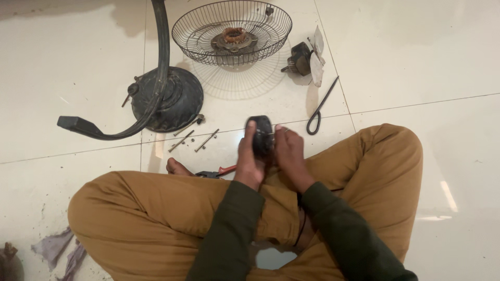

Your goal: The person sits cross-legged on a tiled floor repairing a pedestal fan. They hold the fan's rear motor housing, unscrew and remove screws by hand and with a screwdriver, pry at the housing with a metal rod, and use red-handled pliers to work on the housing components, with the fan base, guard, and loose screws laid out on the floor nearby.

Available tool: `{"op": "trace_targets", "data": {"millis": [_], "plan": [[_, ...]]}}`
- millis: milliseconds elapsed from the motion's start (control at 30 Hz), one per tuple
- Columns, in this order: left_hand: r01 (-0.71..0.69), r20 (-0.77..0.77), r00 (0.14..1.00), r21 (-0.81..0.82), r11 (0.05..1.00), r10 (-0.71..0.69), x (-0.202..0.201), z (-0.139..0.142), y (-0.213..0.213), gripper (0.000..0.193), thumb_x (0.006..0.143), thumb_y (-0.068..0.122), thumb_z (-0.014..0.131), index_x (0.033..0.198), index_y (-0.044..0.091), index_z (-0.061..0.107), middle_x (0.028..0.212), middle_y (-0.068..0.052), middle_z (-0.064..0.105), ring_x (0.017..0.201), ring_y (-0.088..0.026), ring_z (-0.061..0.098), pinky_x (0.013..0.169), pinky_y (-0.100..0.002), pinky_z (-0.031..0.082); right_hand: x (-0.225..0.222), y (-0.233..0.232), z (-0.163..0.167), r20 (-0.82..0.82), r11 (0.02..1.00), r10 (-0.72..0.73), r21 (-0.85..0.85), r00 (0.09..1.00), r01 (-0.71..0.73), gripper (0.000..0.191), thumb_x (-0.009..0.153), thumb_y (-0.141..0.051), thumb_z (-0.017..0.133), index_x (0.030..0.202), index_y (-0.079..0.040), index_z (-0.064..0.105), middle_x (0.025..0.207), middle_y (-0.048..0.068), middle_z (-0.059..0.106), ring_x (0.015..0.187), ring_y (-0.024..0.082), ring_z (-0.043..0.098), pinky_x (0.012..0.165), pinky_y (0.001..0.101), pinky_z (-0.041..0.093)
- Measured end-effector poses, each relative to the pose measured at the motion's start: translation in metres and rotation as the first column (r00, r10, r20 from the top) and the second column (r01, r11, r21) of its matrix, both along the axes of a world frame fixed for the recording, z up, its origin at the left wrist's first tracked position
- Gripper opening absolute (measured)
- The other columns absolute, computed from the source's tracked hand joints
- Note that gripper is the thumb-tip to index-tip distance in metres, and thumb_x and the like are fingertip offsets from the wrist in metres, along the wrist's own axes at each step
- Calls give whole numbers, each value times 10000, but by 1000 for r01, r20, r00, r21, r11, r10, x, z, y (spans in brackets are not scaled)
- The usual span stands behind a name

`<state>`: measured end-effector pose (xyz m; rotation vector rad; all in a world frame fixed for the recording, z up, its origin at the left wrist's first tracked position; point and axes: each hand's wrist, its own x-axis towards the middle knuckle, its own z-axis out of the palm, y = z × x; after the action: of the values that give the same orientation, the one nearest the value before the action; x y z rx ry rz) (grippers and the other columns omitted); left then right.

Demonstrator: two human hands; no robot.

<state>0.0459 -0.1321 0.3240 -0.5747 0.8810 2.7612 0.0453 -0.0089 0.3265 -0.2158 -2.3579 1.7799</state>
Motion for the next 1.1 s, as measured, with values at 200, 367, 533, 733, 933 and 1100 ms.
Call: {"op": "trace_targets", "data": {"millis": [200, 367, 533, 733, 933, 1100], "plan": [[-10, -102, 995, -42, 999, 6, 3, 2, 2, 528, 865, 430, 796, 1182, 41, 632, 982, -44, 636, 856, -172, 622, 747, -339, 552, 5, -6, 4, -338, 996, 29, 85, 941, -1, 349, 1079, -246, 486, 865, 10, 588, 709, 8, 567, 634, 88, 526, 580, 303, 440], [-57, -79, 996, -93, 994, 50, 0, 0, 1, 543, 864, 498, 748, 1127, 40, 625, 971, -50, 650, 872, -136, 646, 718, -308, 555, 4, -3, -4, -83, 990, -76, -126, 994, 65, 484, 1097, -285, 493, 697, -13, 490, 599, 21, 453, 570, 99, 402, 508, 338, 343], [-1, -24, 1000, -25, 1000, 1, -1, -6, 3, 525, 868, 482, 767, 1132, 66, 586, 987, -55, 620, 858, -168, 620, 744, -354, 553, -4, 5, -13, -158, 998, -53, -35, 986, 49, 435, 1078, -287, 505, 743, -12, 542, 604, 25, 487, 578, 104, 425, 526, 351, 374], [53, 16, 998, 131, 990, -56, -3, -14, 6, 555, 904, 499, 740, 1224, 71, 587, 1069, -60, 643, 915, -183, 644, 787, -360, 578, -5, 6, -15, -133, 999, -19, 47, 991, 26, 496, 1092, -285, 513, 684, -5, 509, 573, 58, 451, 564, 129, 412, 529, 360, 350], [81, -84, 994, 198, 977, -65, -5, 1, -2, 679, 889, 592, 677, 1311, 69, 582, 1181, -130, 679, 1017, -278, 673, 857, -443, 563, -3, 29, 11, -187, 998, -15, -57, 982, 5, 456, 1090, -287, 529, 698, -54, 542, 595, -4, 482, 539, 99, 407, 493, 323, 330], [-23, -24, 999, 458, 889, 38, -8, 16, -14, 791, 899, 708, 499, 1386, 86, 548, 1284, -159, 646, 1144, -344, 660, 958, -512, 516, 10, 57, 35, -104, 799, -147, -599, 984, 56, 336, 1140, -304, 487, 887, -86, 526, 719, 4, 512, 576, 121, 434, 540, 324, 384]]}}
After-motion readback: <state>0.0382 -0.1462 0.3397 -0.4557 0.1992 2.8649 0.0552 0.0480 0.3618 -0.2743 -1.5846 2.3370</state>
